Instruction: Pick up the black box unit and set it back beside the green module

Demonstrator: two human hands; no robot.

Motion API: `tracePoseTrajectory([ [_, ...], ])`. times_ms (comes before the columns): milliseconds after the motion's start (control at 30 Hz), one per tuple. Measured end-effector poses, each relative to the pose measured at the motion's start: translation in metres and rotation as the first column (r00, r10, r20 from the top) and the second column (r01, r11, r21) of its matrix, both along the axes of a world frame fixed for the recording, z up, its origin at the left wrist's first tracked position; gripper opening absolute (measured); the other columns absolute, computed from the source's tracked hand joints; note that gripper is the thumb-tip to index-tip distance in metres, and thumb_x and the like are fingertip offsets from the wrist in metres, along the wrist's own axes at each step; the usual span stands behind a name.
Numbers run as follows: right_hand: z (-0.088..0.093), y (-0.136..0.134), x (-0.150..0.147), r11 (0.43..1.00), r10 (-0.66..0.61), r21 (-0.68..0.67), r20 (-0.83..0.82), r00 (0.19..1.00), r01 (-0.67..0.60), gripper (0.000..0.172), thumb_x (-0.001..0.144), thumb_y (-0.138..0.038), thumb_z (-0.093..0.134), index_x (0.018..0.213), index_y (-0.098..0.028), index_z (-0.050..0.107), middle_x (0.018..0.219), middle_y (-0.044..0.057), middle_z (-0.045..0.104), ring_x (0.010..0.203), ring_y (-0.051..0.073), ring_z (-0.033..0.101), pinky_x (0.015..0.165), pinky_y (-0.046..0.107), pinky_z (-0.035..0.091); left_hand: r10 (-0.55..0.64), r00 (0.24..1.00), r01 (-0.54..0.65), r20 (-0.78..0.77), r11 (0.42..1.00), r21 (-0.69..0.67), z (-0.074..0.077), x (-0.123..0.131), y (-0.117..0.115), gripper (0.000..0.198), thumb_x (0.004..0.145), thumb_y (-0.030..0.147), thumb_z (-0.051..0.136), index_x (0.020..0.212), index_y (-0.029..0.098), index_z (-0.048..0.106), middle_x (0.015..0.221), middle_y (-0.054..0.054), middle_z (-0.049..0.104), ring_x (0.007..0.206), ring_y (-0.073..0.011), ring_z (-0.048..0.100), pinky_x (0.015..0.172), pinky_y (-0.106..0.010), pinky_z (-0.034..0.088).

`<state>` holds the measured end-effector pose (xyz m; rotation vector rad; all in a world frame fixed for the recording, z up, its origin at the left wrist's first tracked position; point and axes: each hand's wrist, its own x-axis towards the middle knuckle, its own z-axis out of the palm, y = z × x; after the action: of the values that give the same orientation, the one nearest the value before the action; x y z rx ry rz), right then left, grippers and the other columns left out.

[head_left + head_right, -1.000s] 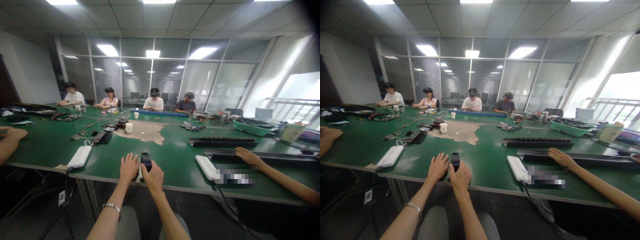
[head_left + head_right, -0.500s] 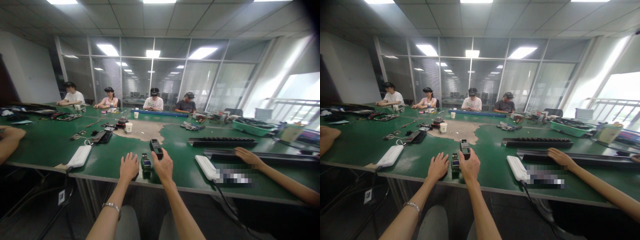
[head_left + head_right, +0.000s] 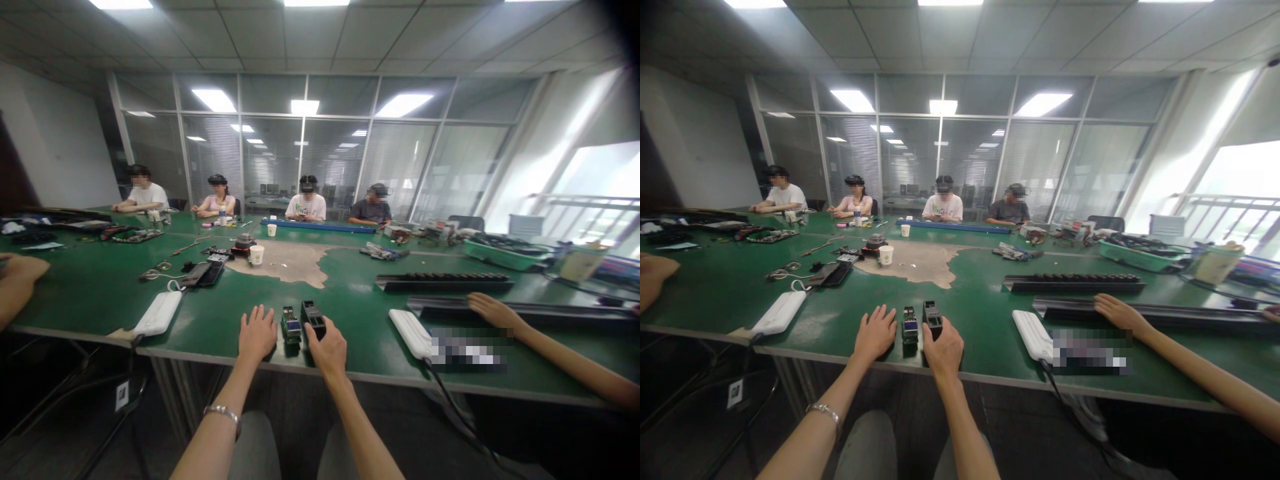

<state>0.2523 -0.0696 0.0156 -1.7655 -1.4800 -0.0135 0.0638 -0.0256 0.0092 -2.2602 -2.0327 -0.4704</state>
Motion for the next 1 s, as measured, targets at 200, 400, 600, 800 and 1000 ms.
tracePoseTrajectory([
  [200, -0.0016, -0.003, -0.0005, 1.0, -0.016, -0.009, 0.062, 0.998, 0.017, 0.039, 0.09, -0.043, 0.056, 0.114, -0.014, 0.064, 0.105, 0.012, 0.071, 0.099, 0.024, 0.066, 0.089, 0.031, 0.043, 0.001, 1.0, -0.002, 0.003, 1.0, 0.006, -0.0006, 0.0001, 0.0002, 0.051, 0.099, 0.043, 0.03, 0.144, 0.028, 0.048, 0.157, -0.008, 0.038, 0.146, -0.0281, 0.029, 0.117, -0.055, 0.021],
  [400, -0.0009, -0.006, -0.0045, 0.998, -0.055, -0.026, 0.087, 0.995, 0.057, 0.053, 0.089, -0.045, 0.056, 0.127, -0.008, 0.057, 0.115, 0.018, 0.068, 0.108, 0.027, 0.063, 0.095, 0.034, 0.042, 0.007, 1.0, -0.007, 0.006, 1.0, 0.002, 0.0013, 0.0002, -0.0011, 0.051, 0.098, 0.043, 0.03, 0.144, 0.029, 0.048, 0.158, -0.007, 0.037, 0.147, -0.0277, 0.029, 0.118, -0.054, 0.021],
  [600, -0.0043, -0.0089, -0.0066, 0.996, -0.085, 0.001, 0.062, 0.994, 0.085, 0.078, 0.088, -0.051, 0.058, 0.145, -0.002, 0.039, 0.129, 0.024, 0.06, 0.117, 0.03, 0.059, 0.099, 0.037, 0.04, 0.002, 1.0, -0.002, -0.004, 1.0, -0.014, 0.0032, -0.0001, -0.0021, 0.051, 0.099, 0.043, 0.029, 0.145, 0.029, 0.047, 0.158, -0.008, 0.036, 0.147, -0.0285, 0.028, 0.117, -0.056, 0.021],
  [800, -0.006, -0.0087, -0.005, 0.998, -0.067, 0.019, 0.051, 0.996, 0.066, 0.074, 0.09, -0.053, 0.055, 0.142, -0.003, 0.043, 0.127, 0.022, 0.062, 0.116, 0.03, 0.06, 0.099, 0.036, 0.041, 0.0, 1.0, 0.0, 0.005, 1.0, 0.005, 0.0017, 0.0, -0.0016, 0.051, 0.099, 0.043, 0.029, 0.144, 0.028, 0.048, 0.157, -0.009, 0.037, 0.147, -0.0283, 0.029, 0.117, -0.055, 0.021],
  [1000, -0.0039, -0.0073, -0.0016, 0.999, -0.03, -0.013, 0.036, 0.999, 0.031, 0.052, 0.092, -0.05, 0.053, 0.125, -0.012, 0.06, 0.109, 0.015, 0.07, 0.103, 0.027, 0.066, 0.092, 0.034, 0.043, 0.005, 1.0, -0.005, 0.0, 1.0, -0.001, 0.0036, -0.0003, -0.0033, 0.051, 0.099, 0.043, 0.03, 0.144, 0.029, 0.048, 0.158, -0.008, 0.037, 0.147, -0.0279, 0.029, 0.117, -0.055, 0.022],
])
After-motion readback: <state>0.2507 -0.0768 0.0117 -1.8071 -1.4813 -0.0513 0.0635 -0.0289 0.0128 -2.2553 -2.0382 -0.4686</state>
